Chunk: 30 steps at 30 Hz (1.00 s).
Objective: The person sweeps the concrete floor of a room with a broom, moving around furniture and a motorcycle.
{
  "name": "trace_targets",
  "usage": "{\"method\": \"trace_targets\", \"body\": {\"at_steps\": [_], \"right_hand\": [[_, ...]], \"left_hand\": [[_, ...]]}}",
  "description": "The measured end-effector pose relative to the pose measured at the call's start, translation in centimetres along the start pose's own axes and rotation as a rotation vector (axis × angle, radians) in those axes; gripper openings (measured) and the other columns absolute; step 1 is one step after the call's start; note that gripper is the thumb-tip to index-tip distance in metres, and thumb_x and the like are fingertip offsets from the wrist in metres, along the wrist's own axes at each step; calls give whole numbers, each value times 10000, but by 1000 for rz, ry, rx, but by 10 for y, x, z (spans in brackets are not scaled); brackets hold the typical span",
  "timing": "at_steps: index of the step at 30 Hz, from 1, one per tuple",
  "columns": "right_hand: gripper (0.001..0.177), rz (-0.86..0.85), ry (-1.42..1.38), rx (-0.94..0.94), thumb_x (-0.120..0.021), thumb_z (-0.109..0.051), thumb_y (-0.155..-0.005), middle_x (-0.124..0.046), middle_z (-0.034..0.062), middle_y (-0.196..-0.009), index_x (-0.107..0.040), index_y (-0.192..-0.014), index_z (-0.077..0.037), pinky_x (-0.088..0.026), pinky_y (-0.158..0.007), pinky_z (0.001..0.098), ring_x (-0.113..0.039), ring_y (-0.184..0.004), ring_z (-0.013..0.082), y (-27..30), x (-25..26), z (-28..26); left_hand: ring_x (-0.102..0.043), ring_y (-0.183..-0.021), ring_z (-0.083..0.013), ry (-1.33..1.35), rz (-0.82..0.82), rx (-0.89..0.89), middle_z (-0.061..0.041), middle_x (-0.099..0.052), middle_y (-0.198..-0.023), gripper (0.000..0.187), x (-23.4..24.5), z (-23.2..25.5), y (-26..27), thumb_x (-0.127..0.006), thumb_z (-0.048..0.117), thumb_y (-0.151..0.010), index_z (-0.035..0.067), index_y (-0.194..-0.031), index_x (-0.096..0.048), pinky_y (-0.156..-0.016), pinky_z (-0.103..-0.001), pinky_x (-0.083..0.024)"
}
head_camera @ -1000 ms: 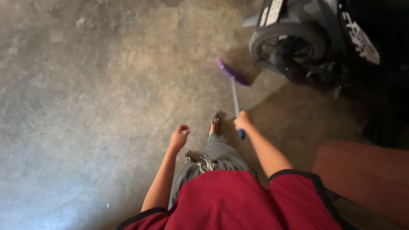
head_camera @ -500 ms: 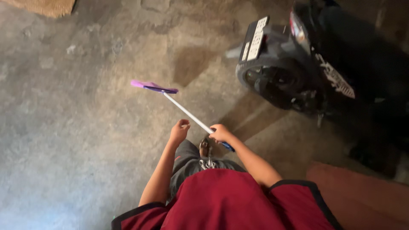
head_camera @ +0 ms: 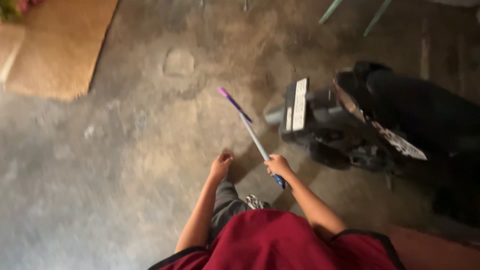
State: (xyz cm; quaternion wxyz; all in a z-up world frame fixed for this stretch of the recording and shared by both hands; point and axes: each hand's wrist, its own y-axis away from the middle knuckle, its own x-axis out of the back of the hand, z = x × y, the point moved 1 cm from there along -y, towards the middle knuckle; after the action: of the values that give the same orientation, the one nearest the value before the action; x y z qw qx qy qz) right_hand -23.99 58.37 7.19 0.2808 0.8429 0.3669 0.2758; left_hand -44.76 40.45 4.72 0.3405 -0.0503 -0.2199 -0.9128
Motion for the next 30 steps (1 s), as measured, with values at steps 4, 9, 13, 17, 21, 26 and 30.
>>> {"method": "trace_targets", "body": {"at_steps": [4, 9, 13, 17, 21, 26, 30], "right_hand": [[234, 115, -40, 20, -711, -193, -901, -681, 111, -640, -703, -1001, 18, -534, -444, 333, -642, -489, 172, -50, 19, -78], [205, 166, -224, 92, -695, -204, -911, -663, 98, -650, -692, -969, -8, -509, -447, 324, -620, -495, 152, -103, 39, -134], [196, 236, -244, 44, -694, -222, -909, -658, 86, -627, -712, -987, -43, -514, -453, 310, -616, -486, 153, -142, 57, -166], [200, 251, -423, -1, -685, -217, -918, -651, 66, -640, -700, -978, -27, -505, -453, 302, -610, -502, 138, -182, 77, -189], [223, 278, -409, 14, -696, -214, -925, -637, 94, -642, -677, -959, 6, -487, -446, 310, -609, -502, 154, -230, 112, -215], [219, 322, -419, -21, -706, -214, -918, -643, 67, -649, -685, -953, 1, -506, -445, 314, -640, -514, 136, -301, 170, -258], [239, 354, -301, 13, -703, -253, -898, -650, 104, -592, -711, -1029, -53, -488, -427, 327, -613, -441, 189, -350, 240, -288]], "left_hand": [[-701, -1060, -208, -65, -56, -54, -100, -757, -1119, 335, 41, 45, -81, -692, 230, -900, 69, -1195, -701, -923, -332, -523], [-706, -1084, -235, -105, -102, -20, -114, -757, -1150, 357, 71, 80, -180, -686, 270, -914, 76, -1214, -691, -928, -343, -523], [-704, -1087, -235, -137, -126, -44, -119, -757, -1156, 361, 79, 105, -245, -679, 277, -920, 74, -1217, -693, -933, -343, -516], [-705, -1093, -224, -149, -176, 4, -105, -760, -1150, 365, 76, 121, -289, -676, 285, -919, 90, -1226, -687, -934, -338, -514], [-716, -1089, -238, -191, -193, -10, -99, -768, -1137, 363, 59, 147, -351, -681, 295, -912, 121, -1230, -689, -927, -350, -529], [-729, -1055, -267, -322, -231, -66, -102, -758, -1157, 355, 24, 200, -446, -685, 297, -902, 147, -1223, -681, -884, -381, -555], [-747, -1002, -271, -395, -281, -98, -101, -776, -1110, 363, -32, 254, -524, -700, 285, -880, 149, -1215, -677, -877, -389, -551]]}}
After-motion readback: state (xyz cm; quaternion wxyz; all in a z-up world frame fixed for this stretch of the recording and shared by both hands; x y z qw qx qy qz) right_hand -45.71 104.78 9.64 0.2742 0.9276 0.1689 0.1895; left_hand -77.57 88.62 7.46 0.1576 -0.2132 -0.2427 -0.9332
